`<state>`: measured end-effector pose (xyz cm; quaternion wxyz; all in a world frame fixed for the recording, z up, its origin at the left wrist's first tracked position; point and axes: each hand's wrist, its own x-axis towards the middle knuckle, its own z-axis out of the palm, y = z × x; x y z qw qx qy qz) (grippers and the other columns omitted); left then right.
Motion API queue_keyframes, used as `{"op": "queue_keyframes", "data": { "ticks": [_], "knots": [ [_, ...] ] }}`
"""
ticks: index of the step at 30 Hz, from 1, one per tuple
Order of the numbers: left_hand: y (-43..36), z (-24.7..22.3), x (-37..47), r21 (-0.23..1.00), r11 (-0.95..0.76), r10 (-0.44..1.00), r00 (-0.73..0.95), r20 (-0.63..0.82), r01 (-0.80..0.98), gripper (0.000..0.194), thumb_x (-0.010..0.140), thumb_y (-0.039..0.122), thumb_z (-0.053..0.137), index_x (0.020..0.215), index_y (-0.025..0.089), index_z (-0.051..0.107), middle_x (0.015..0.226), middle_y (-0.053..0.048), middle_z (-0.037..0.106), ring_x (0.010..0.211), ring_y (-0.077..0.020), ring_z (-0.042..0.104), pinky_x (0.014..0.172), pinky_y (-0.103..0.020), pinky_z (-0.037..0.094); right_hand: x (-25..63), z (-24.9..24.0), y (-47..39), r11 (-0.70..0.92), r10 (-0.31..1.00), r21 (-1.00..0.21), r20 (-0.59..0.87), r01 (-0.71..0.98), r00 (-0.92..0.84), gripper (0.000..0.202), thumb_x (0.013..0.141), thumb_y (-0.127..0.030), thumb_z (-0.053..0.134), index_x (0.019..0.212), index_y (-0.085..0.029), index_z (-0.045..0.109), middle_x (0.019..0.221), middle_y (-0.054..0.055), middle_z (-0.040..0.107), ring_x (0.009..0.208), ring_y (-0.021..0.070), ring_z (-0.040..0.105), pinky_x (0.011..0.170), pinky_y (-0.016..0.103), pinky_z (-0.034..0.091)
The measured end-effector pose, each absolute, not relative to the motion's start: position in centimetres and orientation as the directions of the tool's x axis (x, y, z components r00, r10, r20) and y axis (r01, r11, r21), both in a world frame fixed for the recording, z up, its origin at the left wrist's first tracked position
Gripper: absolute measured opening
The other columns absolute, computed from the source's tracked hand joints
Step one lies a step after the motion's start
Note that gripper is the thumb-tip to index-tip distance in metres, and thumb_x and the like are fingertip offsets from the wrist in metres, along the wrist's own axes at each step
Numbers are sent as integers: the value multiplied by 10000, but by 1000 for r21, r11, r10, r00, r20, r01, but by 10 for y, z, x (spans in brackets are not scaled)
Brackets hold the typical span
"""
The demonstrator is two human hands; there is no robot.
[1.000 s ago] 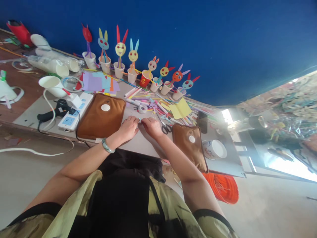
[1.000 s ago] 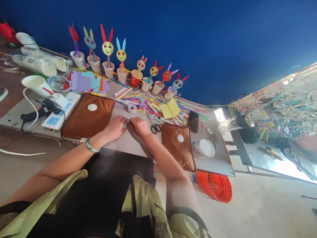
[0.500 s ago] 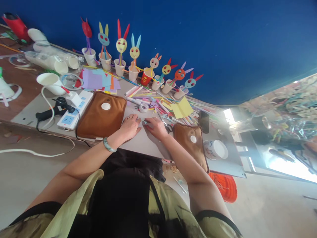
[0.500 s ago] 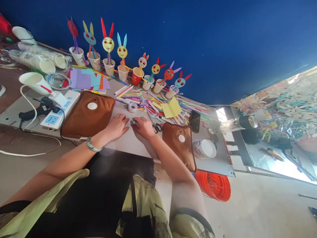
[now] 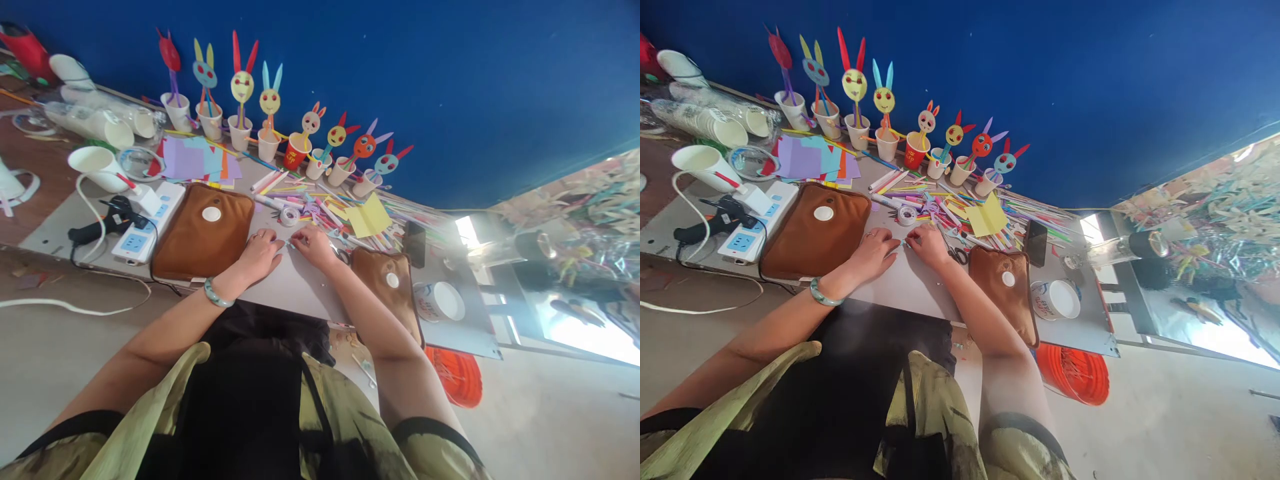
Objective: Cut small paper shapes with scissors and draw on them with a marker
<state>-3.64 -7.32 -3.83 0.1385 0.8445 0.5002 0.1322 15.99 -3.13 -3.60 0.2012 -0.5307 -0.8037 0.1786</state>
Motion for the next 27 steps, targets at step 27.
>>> {"op": "queue_keyframes", "data": {
  "ticks": [27],
  "knots": [
    [-64,-41,-36,551,-331,940,317,125,766,203,883,175,528,1039,137,651,1104,-135,632,1096,-288,551,975,-422,472,138,-32,-33,362,915,-446,0,819,-404,124,835,-167,582,827,-168,706,818,68,703,762,191,600,712,293,411]
  ]
}}
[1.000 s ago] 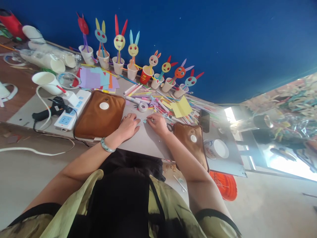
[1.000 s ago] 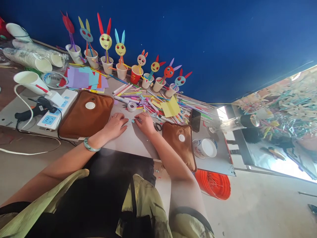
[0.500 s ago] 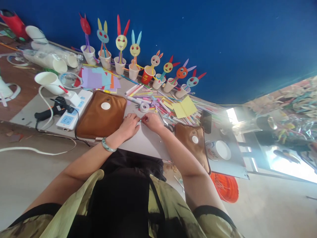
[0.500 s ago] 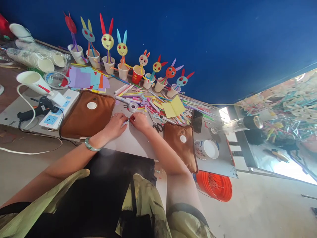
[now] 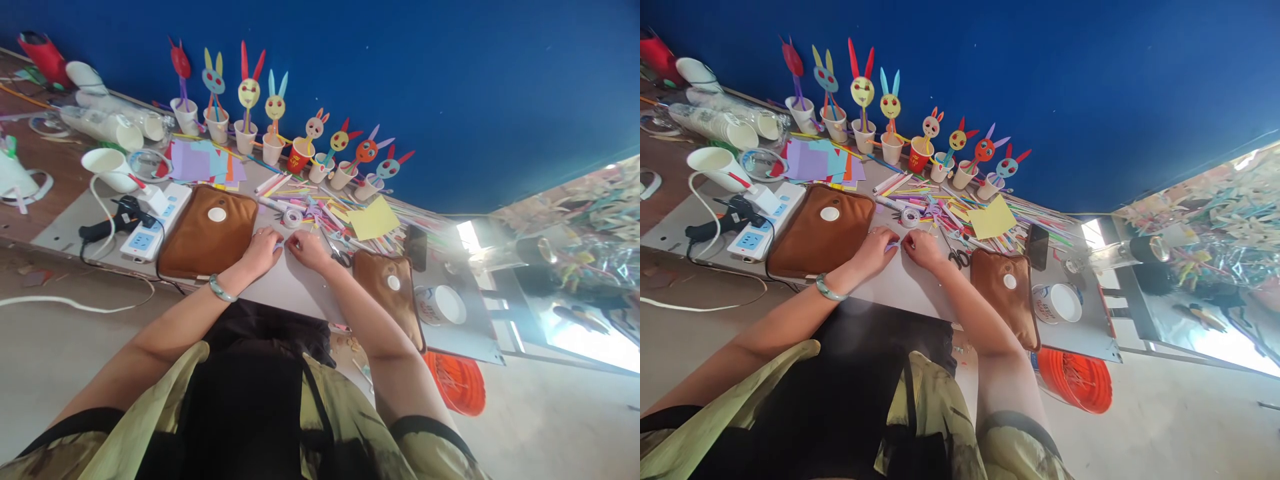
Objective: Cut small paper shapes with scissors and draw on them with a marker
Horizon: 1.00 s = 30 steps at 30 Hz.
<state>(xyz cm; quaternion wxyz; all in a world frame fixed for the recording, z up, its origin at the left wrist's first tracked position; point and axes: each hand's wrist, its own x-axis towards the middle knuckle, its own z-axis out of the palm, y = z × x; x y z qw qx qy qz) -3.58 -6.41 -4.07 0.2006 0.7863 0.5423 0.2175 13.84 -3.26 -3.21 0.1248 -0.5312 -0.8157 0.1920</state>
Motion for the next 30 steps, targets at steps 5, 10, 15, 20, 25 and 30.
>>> {"op": "queue_keyframes", "data": {
  "ticks": [5,10,15,20,25,30],
  "knots": [
    [-61,-48,-36,589,-311,949,279,148,746,276,834,117,553,1096,129,639,1127,-138,640,1086,-291,561,991,-424,468,145,-39,-31,351,923,-556,70,753,-378,118,820,-156,578,804,-169,694,801,49,684,741,176,583,726,293,430],
    [-59,-57,-37,636,-305,952,231,199,709,398,810,69,542,1203,122,577,1126,-134,650,1080,-281,573,987,-428,472,141,-38,-28,409,902,-569,135,714,-409,100,819,-194,636,871,-182,721,854,53,700,810,191,604,760,305,445],
    [-58,-57,-37,663,-298,954,221,200,687,409,809,91,572,1215,130,561,1148,-131,655,1079,-280,587,989,-433,469,127,-32,-26,469,869,-523,132,711,-476,80,838,-191,650,868,-167,719,836,59,703,794,189,609,767,305,441],
    [-57,-58,-38,670,-306,952,232,200,676,397,792,69,553,1183,133,570,1164,-136,658,1087,-286,594,978,-443,475,119,-32,-22,504,844,-444,71,740,-532,71,835,-155,648,873,-158,709,873,71,710,859,215,629,825,330,441],
    [-57,-60,-38,693,-305,952,216,216,653,359,785,70,560,1134,149,583,1107,-132,662,1070,-279,604,947,-444,493,121,-37,-21,499,841,-421,28,757,-540,69,845,-152,614,830,-162,681,849,73,699,822,201,608,775,310,423],
    [-57,-55,-38,677,-287,958,214,193,677,239,806,96,581,1033,156,622,1038,-118,675,1012,-275,616,921,-429,494,129,-35,-21,380,865,-684,23,623,-502,155,863,-252,554,764,-169,641,737,27,643,688,149,536,653,266,389]
  ]
}}
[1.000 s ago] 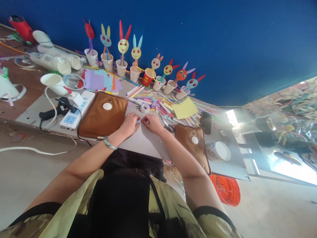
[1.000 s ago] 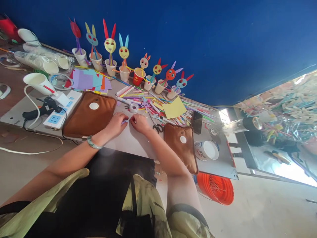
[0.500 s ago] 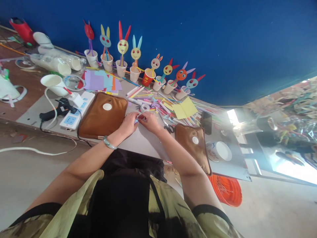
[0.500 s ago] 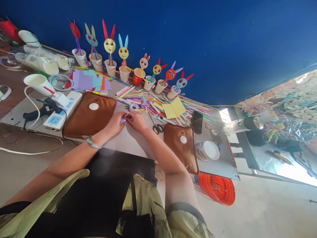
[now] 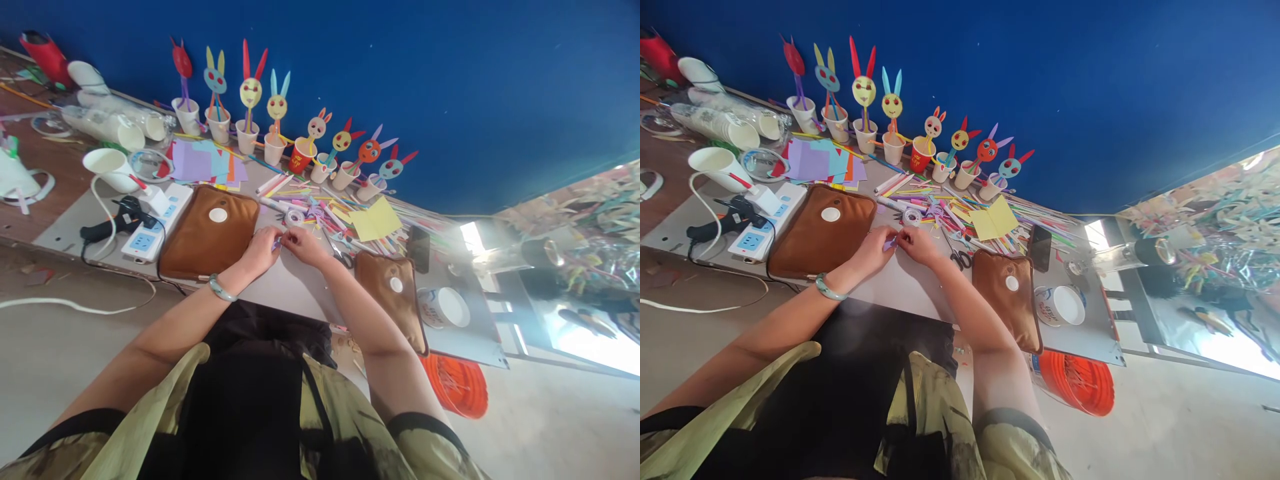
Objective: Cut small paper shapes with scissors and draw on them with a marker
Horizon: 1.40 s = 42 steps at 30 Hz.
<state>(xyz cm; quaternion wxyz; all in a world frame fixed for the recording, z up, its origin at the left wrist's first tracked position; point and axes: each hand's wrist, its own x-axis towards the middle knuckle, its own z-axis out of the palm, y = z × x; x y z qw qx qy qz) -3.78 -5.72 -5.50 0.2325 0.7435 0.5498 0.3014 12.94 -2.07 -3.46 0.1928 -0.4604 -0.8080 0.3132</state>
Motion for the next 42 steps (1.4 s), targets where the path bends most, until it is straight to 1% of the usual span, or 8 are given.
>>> {"op": "queue_keyframes", "data": {
  "ticks": [3,6,19,25,29,32,36,42],
  "knots": [
    [-57,-52,-38,676,-290,957,215,196,677,175,804,96,591,957,164,642,1003,-106,677,989,-261,622,913,-405,494,135,-31,-20,226,866,-833,-66,506,-495,222,846,-361,560,763,-167,628,666,-11,582,613,117,465,581,247,343],
    [-56,-50,-38,686,-301,954,219,207,662,141,804,90,594,912,166,645,988,-96,678,983,-246,623,892,-371,497,137,-29,-20,141,861,-874,-123,464,-494,265,811,-423,584,748,-169,619,627,-32,530,582,101,412,558,244,312],
    [-58,-44,-38,658,-304,952,246,183,689,68,853,177,584,861,171,651,978,-100,665,940,-244,616,858,-363,489,140,-19,-27,330,867,-771,19,545,-498,190,834,-319,559,765,-159,633,729,20,630,680,135,498,650,262,371],
    [-59,-44,-39,616,-321,947,257,193,719,128,851,120,511,811,173,620,899,-97,661,890,-239,609,858,-384,493,153,-22,-22,298,915,-747,46,594,-401,179,857,-311,553,775,-167,621,699,9,611,646,139,498,632,264,376],
    [-60,-45,-38,592,-337,941,272,200,732,118,854,115,514,825,176,611,913,-106,661,910,-256,605,868,-403,494,156,-28,-26,398,910,-595,161,699,-381,152,875,-264,569,776,-169,635,735,28,635,696,158,513,715,300,367],
    [-64,-45,-37,568,-359,933,292,210,741,121,853,94,520,876,169,612,948,-120,661,960,-276,598,892,-414,490,151,-35,-36,556,831,-333,239,761,-502,173,908,-211,539,783,-172,652,767,54,644,779,191,526,794,340,327],
    [-75,-42,-37,482,-473,880,419,223,737,199,891,70,449,948,154,619,985,-132,643,1014,-277,577,941,-417,473,144,-42,-47,660,739,-46,220,750,-637,259,965,-204,463,800,-161,658,795,78,633,796,207,498,785,353,280],
    [-89,-40,-38,307,-609,792,583,182,732,325,936,96,362,1140,102,614,1134,-165,610,1085,-302,518,974,-450,449,148,-41,-54,688,705,34,204,725,-679,329,1005,-211,398,825,-158,668,809,81,611,802,207,463,795,359,266]
  ]
}}
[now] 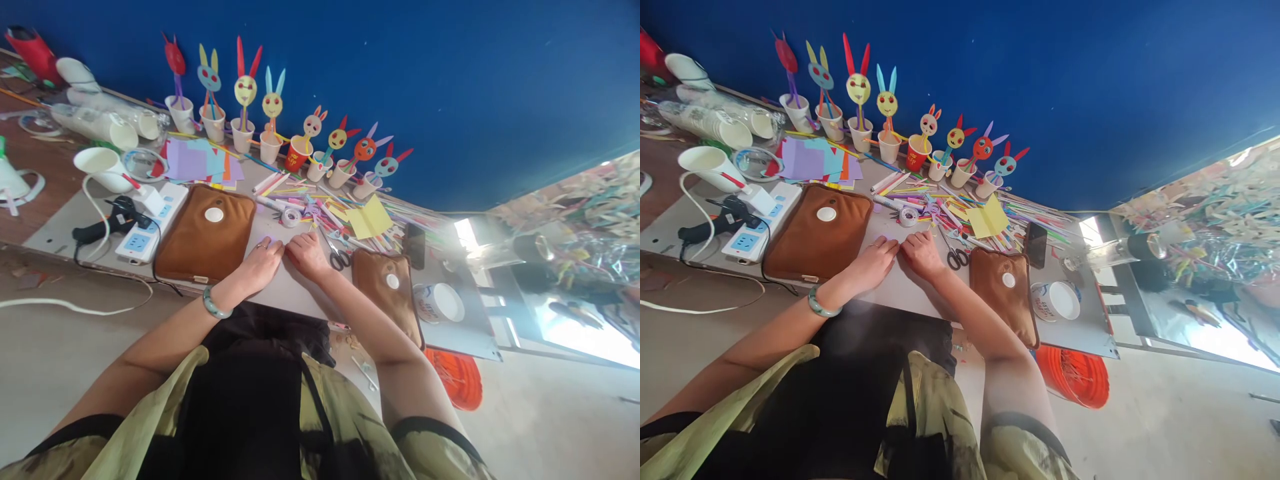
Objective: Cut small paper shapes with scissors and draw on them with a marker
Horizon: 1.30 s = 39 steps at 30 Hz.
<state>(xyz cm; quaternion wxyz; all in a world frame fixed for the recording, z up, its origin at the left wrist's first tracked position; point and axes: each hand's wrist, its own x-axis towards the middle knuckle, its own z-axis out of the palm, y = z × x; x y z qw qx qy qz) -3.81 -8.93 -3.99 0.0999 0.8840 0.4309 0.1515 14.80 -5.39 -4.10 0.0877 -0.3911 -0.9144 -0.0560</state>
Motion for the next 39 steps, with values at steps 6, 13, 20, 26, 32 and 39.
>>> {"op": "queue_keyframes", "data": {
  "ticks": [6,13,20,26,32,39],
  "knots": [
    [-94,-45,-40,235,-638,770,616,165,734,335,960,202,412,1205,93,613,1184,-173,602,1188,-340,474,1044,-478,392,157,-38,-66,710,695,-22,188,704,-694,288,1003,-216,428,945,-164,706,942,101,655,876,218,495,824,383,275],
    [-96,-50,-42,278,-645,763,618,188,712,452,933,355,539,1308,106,576,1377,-186,524,1297,-383,420,1085,-501,345,160,-37,-71,694,711,-17,173,720,-681,276,976,-241,486,1154,-157,680,1040,118,653,970,247,495,860,397,274],
    [-93,-53,-43,254,-668,743,645,180,699,515,937,413,540,1333,85,554,1324,-201,560,1292,-395,426,1076,-505,340,157,-34,-68,643,755,7,158,766,-636,393,980,-441,492,1214,-171,656,1060,135,623,969,273,471,835,398,269],
    [-94,-44,-41,266,-648,761,624,177,714,468,918,435,574,1253,109,593,1253,-185,583,1258,-388,441,1049,-496,351,175,-39,-71,543,831,-76,190,837,-522,379,966,-460,515,1177,-188,676,1063,121,613,997,277,476,851,401,282],
    [-92,-41,-39,261,-659,752,633,185,706,435,928,443,555,1220,127,622,1154,-168,604,1203,-382,458,1013,-491,366,182,-42,-79,574,810,-22,159,818,-564,511,932,-565,538,1279,-202,630,1113,132,597,1024,290,458,862,399,276],
    [-93,-43,-38,242,-657,754,629,189,714,565,939,494,510,1373,133,541,1229,-182,584,1238,-398,437,1045,-510,336,177,-35,-85,613,779,79,109,786,-618,590,930,-590,513,1318,-152,592,1097,159,590,991,303,441,851,406,265]
  ]
}}
